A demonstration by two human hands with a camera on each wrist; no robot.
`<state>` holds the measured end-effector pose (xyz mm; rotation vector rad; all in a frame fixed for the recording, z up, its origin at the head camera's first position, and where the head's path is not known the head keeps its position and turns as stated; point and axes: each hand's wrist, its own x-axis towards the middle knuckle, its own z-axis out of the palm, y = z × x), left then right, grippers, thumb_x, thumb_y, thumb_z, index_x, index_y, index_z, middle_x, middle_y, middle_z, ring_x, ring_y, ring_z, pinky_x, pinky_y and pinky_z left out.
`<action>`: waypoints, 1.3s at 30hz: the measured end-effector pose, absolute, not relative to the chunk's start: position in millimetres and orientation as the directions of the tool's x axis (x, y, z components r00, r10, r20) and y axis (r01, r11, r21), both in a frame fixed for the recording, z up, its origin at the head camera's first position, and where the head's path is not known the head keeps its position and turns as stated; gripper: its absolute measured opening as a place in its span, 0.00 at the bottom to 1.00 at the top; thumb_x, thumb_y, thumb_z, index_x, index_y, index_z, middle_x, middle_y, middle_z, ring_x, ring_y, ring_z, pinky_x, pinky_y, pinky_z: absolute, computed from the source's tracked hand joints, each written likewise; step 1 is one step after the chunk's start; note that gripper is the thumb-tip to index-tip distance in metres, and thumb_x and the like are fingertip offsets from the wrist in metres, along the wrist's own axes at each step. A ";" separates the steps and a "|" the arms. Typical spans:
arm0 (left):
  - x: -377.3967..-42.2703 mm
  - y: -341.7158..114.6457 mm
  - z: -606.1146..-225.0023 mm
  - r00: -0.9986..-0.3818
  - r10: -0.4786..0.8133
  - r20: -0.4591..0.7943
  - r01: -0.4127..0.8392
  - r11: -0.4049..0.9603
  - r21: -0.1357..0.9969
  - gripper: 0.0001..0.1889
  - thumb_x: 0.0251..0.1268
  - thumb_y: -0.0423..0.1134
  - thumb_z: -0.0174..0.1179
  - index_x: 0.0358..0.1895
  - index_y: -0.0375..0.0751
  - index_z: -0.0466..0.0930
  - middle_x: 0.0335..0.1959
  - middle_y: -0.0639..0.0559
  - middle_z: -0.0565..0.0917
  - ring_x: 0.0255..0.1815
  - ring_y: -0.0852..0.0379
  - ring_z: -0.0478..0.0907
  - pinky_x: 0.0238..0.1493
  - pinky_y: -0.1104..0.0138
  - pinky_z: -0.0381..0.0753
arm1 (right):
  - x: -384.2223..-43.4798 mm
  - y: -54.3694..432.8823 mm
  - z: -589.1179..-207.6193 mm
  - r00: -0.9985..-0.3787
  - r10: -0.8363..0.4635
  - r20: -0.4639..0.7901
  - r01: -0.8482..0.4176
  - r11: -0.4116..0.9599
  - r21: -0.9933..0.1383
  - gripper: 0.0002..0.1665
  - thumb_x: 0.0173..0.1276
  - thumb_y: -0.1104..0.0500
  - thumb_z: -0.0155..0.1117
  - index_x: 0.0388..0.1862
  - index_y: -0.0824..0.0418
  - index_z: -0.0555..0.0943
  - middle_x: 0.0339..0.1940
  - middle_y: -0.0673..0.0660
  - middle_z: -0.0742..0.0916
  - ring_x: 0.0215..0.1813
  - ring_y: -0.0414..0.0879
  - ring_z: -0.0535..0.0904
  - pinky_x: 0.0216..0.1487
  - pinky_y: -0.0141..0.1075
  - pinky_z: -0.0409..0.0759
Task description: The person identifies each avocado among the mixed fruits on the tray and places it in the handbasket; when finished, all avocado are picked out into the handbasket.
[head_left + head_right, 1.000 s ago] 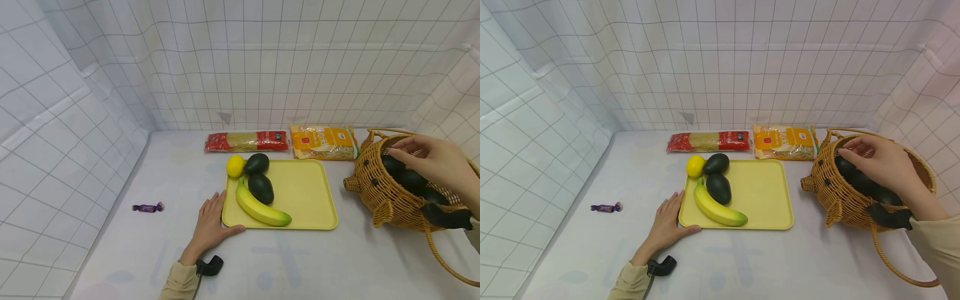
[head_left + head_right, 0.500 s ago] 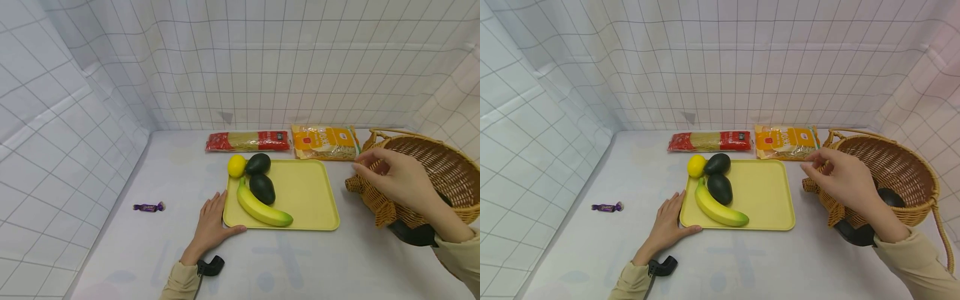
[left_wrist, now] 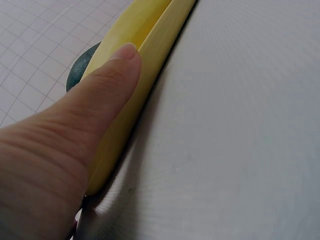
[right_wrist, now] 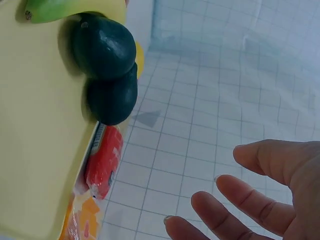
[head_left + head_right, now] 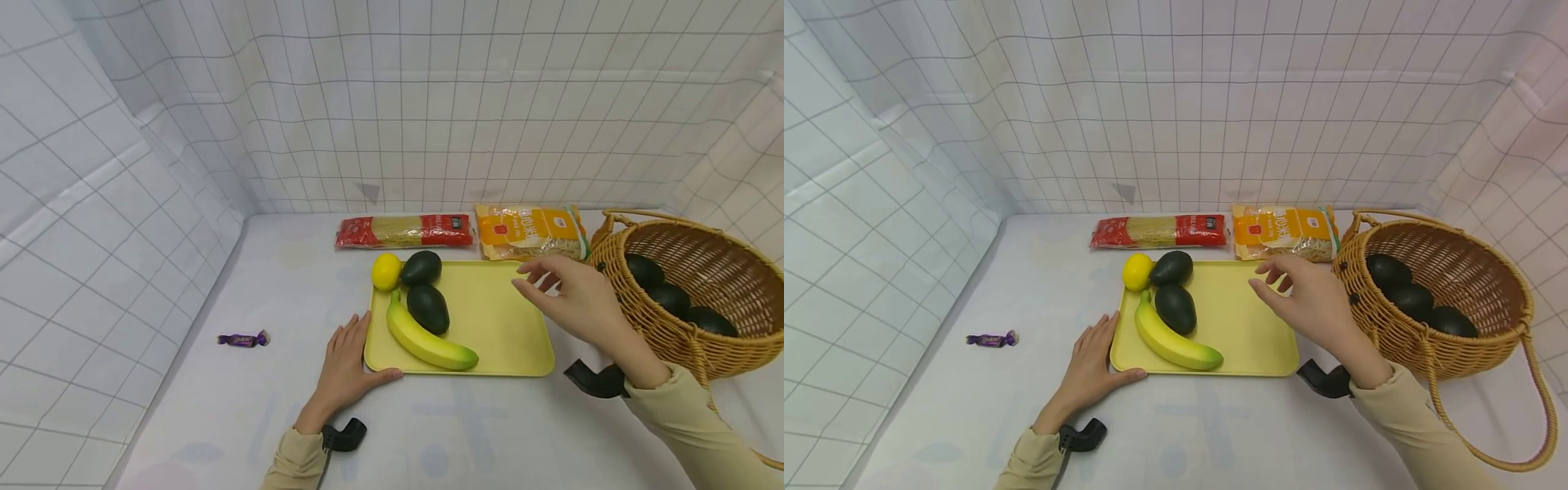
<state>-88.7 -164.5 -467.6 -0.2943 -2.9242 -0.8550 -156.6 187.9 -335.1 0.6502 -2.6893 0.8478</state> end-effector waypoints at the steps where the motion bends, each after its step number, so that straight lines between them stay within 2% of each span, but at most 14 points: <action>1: -88.7 -164.6 -467.4 -0.979 0.160 0.125 0.202 0.827 0.525 0.60 0.44 0.72 0.63 0.76 0.40 0.46 0.73 0.43 0.57 0.74 0.48 0.45 0.71 0.52 0.39 | -158.7 183.4 -338.1 -0.873 -0.343 0.348 -0.480 0.730 -0.487 0.15 0.65 0.47 0.65 0.41 0.56 0.83 0.30 0.50 0.85 0.32 0.46 0.80 0.25 0.38 0.76; 10: -88.5 -165.3 -466.8 -0.983 0.160 0.094 0.185 0.830 0.526 0.61 0.45 0.72 0.62 0.76 0.42 0.44 0.74 0.45 0.55 0.75 0.51 0.43 0.72 0.55 0.37 | -175.2 147.5 -359.6 -0.890 -0.363 0.274 -0.454 0.663 -0.596 0.17 0.62 0.46 0.68 0.41 0.56 0.83 0.35 0.50 0.86 0.36 0.48 0.81 0.32 0.41 0.79; 15: -88.3 -165.6 -467.4 -0.982 0.160 0.100 0.188 0.832 0.522 0.61 0.45 0.73 0.62 0.76 0.42 0.44 0.74 0.45 0.56 0.75 0.51 0.43 0.72 0.55 0.37 | -182.1 132.4 -366.8 -0.894 -0.384 0.232 -0.436 0.622 -0.651 0.22 0.58 0.41 0.69 0.42 0.55 0.83 0.38 0.50 0.85 0.39 0.48 0.81 0.37 0.42 0.79; 21: -88.6 -165.9 -467.8 -0.981 0.162 0.103 0.192 0.834 0.517 0.61 0.45 0.73 0.61 0.76 0.42 0.44 0.74 0.46 0.56 0.75 0.51 0.43 0.72 0.55 0.37 | -188.0 116.0 -373.3 -0.875 -0.447 0.188 -0.436 0.553 -0.710 0.26 0.57 0.43 0.71 0.47 0.58 0.82 0.43 0.55 0.85 0.44 0.53 0.81 0.45 0.44 0.80; 29: -88.4 -165.6 -467.0 -0.982 0.163 0.095 0.188 0.834 0.519 0.60 0.46 0.72 0.62 0.76 0.42 0.44 0.74 0.45 0.55 0.75 0.51 0.43 0.72 0.54 0.37 | -197.5 98.4 -385.1 -0.862 -0.503 0.059 -0.392 0.589 -0.707 0.34 0.56 0.40 0.71 0.55 0.58 0.78 0.50 0.56 0.83 0.49 0.52 0.78 0.46 0.45 0.78; 39: -88.6 -165.8 -467.4 -0.980 0.166 0.105 0.197 0.831 0.521 0.60 0.46 0.72 0.62 0.76 0.42 0.44 0.74 0.45 0.55 0.75 0.50 0.43 0.72 0.54 0.37 | -204.4 85.5 -394.0 -0.823 -0.568 0.005 -0.402 0.576 -0.712 0.32 0.57 0.41 0.71 0.55 0.57 0.77 0.52 0.57 0.81 0.50 0.52 0.77 0.51 0.44 0.77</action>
